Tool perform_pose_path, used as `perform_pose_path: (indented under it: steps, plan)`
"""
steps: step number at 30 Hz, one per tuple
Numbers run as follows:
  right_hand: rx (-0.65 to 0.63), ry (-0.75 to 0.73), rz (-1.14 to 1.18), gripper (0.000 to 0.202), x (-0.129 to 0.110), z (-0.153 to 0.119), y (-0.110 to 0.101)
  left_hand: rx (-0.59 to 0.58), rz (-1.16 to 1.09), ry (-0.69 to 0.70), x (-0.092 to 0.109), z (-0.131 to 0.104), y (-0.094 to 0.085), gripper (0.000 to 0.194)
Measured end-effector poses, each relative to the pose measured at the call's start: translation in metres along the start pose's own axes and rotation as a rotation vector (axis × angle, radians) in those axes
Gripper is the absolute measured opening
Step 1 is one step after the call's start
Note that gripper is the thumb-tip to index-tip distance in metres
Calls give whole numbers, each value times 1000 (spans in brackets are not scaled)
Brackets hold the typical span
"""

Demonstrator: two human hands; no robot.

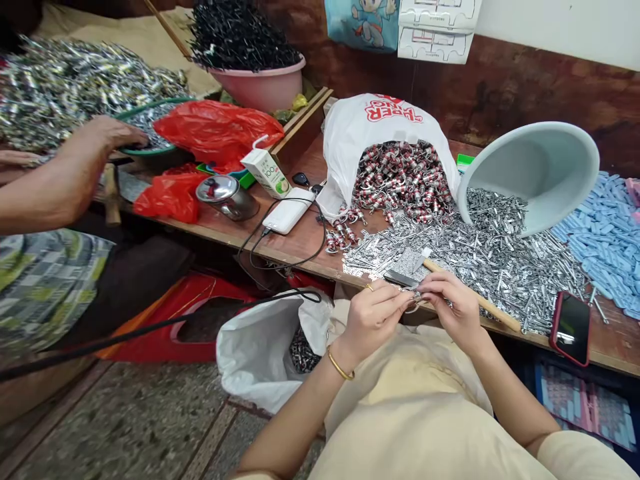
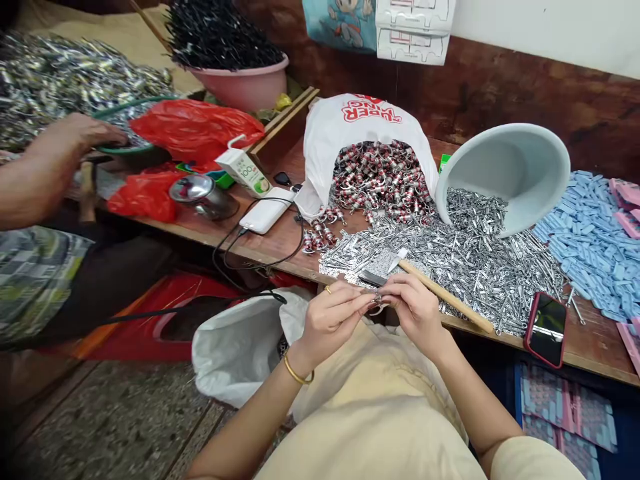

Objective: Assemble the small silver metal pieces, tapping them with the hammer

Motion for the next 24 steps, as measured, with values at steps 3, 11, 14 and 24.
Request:
perform_pose_path:
  steps: [3, 11, 14, 24]
  plan:
    - [65, 18, 34, 15, 1, -5, -4, 48, -14, 18, 4, -2, 3, 20]
    - [182, 206, 257, 21, 46, -22, 15, 192, -123, -48, -9, -11, 36, 21]
    - [-47, 273, 168, 24, 75, -19, 5, 116, -198, -96, -24, -12, 46, 17]
    - [-37, 812, -788, 20, 200, -7, -153, 40, -460, -525, -85, -27, 65, 21]
Point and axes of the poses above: each hand's wrist, its own z-axis towards the middle knuckle, its own y-axis out of the palm, x = y × z, the point moved 9 cm from there along z, towards the middle knuckle, and after that the axes turned 10 degrees about -x, right-handed, at the moved point
